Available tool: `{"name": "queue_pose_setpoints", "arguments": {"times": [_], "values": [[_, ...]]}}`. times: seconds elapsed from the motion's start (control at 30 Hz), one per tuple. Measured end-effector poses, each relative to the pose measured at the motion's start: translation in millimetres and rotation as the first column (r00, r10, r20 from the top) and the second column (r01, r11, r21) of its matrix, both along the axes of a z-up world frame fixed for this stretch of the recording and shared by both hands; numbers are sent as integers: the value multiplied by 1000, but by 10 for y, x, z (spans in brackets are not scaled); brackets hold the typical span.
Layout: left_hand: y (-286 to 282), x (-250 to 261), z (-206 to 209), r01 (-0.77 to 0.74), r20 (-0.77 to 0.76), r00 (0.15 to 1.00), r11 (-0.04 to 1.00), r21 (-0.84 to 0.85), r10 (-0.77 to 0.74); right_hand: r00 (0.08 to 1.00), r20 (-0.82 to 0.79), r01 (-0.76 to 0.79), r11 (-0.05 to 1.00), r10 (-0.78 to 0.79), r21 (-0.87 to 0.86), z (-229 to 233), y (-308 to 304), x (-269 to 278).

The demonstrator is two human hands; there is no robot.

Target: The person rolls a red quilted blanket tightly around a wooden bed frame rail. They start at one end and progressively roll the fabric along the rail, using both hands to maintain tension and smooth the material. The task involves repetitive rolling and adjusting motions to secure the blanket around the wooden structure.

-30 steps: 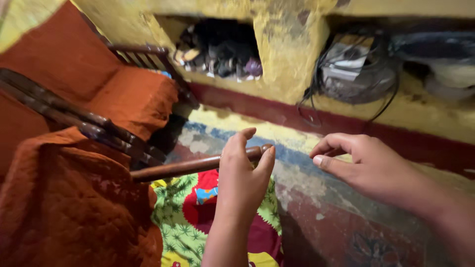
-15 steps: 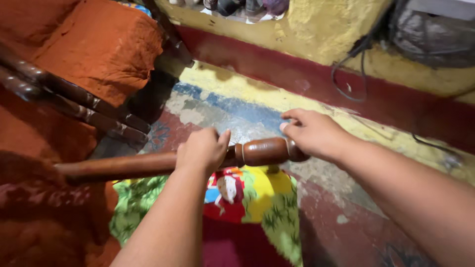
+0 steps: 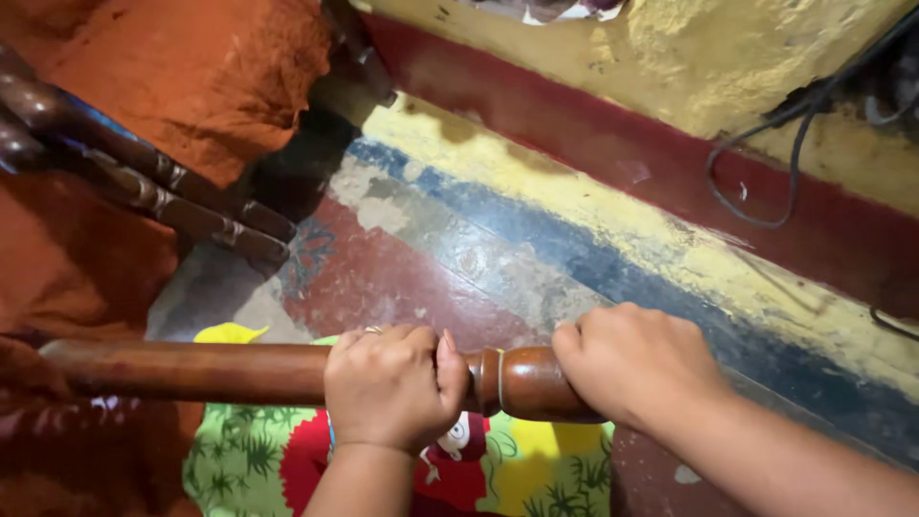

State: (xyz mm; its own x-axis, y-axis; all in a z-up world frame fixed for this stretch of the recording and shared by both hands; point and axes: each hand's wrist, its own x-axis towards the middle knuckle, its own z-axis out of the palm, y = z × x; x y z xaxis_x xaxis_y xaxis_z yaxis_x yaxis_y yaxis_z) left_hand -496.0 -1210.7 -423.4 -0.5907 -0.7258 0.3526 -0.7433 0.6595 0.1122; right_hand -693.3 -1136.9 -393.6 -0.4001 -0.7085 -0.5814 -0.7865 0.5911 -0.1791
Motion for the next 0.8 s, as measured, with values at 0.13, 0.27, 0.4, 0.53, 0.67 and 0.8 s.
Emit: {"name": "queue_pose_setpoints", "arguments": {"times": [0.13, 0.27, 0.4, 0.53, 0.67, 0.8], "values": [[36, 60, -10, -9, 15, 1000, 1000, 17, 9, 999, 17, -47, 999, 47, 27, -13, -31, -22], [48, 59, -23, -17, -28, 999, 999, -36, 16, 996, 38, -77, 995, 75, 66, -9, -40, -71], [49, 58, -49, -31, -28, 999, 999, -28, 30, 996, 51, -84, 989, 78, 125, 10, -69, -58], [48, 46, -41, -30, -7, 1000, 999, -37, 30, 994, 30, -108, 991, 106, 80, 6, -71, -66], [68, 42, -61, -27, -12, 1000, 999, -40, 26, 997, 21, -79, 996, 78, 44, -4, -21, -49], [59, 57, -68, -47, 18, 999, 998, -38, 48, 998, 5, -60, 998, 60, -25, 35, -16, -21]]}}
